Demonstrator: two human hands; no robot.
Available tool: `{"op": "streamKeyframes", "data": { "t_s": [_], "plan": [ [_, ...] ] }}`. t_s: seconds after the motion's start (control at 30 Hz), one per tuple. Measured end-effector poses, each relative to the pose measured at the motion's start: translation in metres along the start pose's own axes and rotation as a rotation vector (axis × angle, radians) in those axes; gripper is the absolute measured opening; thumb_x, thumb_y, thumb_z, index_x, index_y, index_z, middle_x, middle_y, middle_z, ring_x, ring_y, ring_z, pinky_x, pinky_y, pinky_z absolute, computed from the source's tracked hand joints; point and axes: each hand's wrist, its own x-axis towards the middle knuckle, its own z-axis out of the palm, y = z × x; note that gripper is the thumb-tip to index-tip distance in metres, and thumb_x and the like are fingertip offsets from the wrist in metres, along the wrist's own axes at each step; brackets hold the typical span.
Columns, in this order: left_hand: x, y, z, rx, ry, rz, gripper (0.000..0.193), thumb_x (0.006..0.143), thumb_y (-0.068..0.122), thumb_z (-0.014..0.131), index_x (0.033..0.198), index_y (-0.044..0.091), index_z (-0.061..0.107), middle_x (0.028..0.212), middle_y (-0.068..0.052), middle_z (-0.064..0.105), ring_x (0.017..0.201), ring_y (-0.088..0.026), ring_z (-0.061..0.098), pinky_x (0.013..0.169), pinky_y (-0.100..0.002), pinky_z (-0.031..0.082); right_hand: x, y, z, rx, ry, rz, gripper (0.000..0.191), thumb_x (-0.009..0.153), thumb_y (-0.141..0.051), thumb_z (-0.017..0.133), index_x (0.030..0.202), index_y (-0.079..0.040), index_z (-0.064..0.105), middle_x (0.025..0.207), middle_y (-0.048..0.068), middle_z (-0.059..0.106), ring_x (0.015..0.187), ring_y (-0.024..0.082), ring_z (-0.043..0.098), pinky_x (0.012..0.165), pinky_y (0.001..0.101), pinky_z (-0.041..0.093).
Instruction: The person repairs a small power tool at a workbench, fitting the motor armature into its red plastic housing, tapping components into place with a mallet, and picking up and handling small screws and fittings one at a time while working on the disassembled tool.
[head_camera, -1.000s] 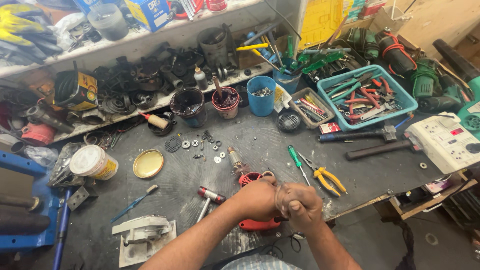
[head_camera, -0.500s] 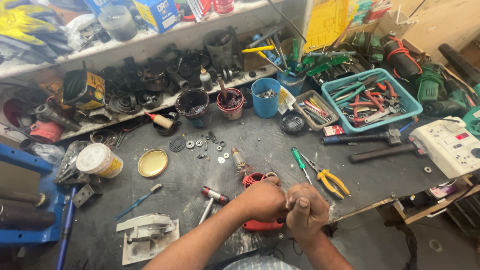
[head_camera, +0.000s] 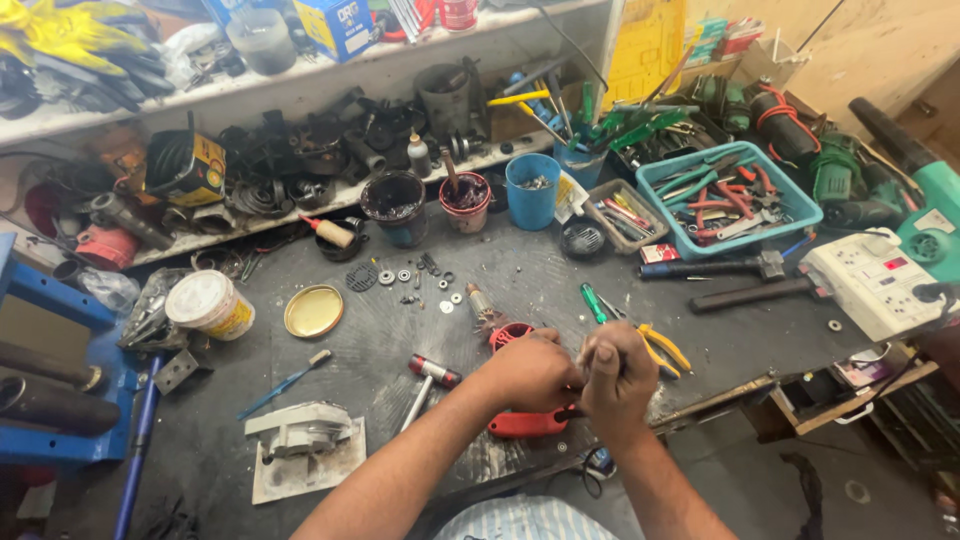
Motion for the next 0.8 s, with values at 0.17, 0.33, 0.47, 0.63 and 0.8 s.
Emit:
{"op": "streamKeyframes", "data": {
  "t_s": [0.17, 0.33, 0.47, 0.63, 0.8],
  "plan": [
    [-0.004, -0.01, 0.006, -0.122, 0.14, 0.08, 0.01, 0.081, 0.022, 0.07, 0.087, 0.015, 0.074, 0.077, -0.006, 0.074, 0.072, -0.03, 0.068, 0.074, -0.045, 0.046, 0.001, 0.009, -0.007, -0.066, -0.095, -0.019, 0.063, 0.107, -0.048, 0.055, 0.148, -0.007, 0.031, 0.132, 0.014, 0.052, 0.117, 0.021, 0.054, 0.102, 0.0378, 0.045],
    [-0.026, -0.017, 0.028, -0.742, 0.775, -0.283, 0.011, 0.105, 0.017, 0.06, 0.099, 0.009, 0.065, 0.076, -0.001, 0.06, 0.07, -0.014, 0.057, 0.064, -0.03, 0.049, -0.025, 0.027, -0.02, -0.073, -0.012, -0.041, 0.066, 0.108, -0.041, 0.055, 0.158, -0.011, 0.026, 0.154, 0.018, 0.048, 0.134, 0.027, 0.054, 0.12, 0.0435, 0.041],
    [-0.089, -0.019, 0.033, -0.801, 1.042, -0.418, 0.022, 0.109, 0.027, 0.055, 0.105, 0.007, 0.062, 0.075, 0.005, 0.056, 0.065, -0.003, 0.051, 0.057, -0.022, 0.044, -0.065, 0.036, -0.04, -0.224, -0.06, 0.047, 0.048, 0.105, -0.019, 0.063, 0.145, -0.009, 0.04, 0.139, 0.016, 0.053, 0.127, 0.025, 0.058, 0.117, 0.0408, 0.045],
    [-0.191, -0.025, 0.004, -0.456, 0.958, -0.91, 0.022, 0.098, 0.027, 0.071, 0.107, 0.007, 0.075, 0.073, -0.004, 0.066, 0.065, -0.012, 0.059, 0.059, -0.029, 0.049, -0.114, 0.028, -0.045, -0.567, -0.369, 0.237, 0.029, 0.091, -0.014, 0.075, 0.118, -0.009, 0.066, 0.119, 0.01, 0.068, 0.112, 0.021, 0.068, 0.099, 0.0329, 0.054],
    [-0.237, -0.015, 0.004, 0.013, 0.632, -1.141, 0.024, 0.09, 0.008, 0.068, 0.113, 0.009, 0.071, 0.094, -0.015, 0.075, 0.087, -0.037, 0.07, 0.074, -0.047, 0.053, -0.119, 0.023, -0.006, -0.735, -0.694, 0.098, 0.053, 0.083, -0.029, 0.08, 0.127, -0.004, 0.065, 0.125, 0.016, 0.064, 0.117, 0.034, 0.061, 0.101, 0.0431, 0.049]
  ]
}}
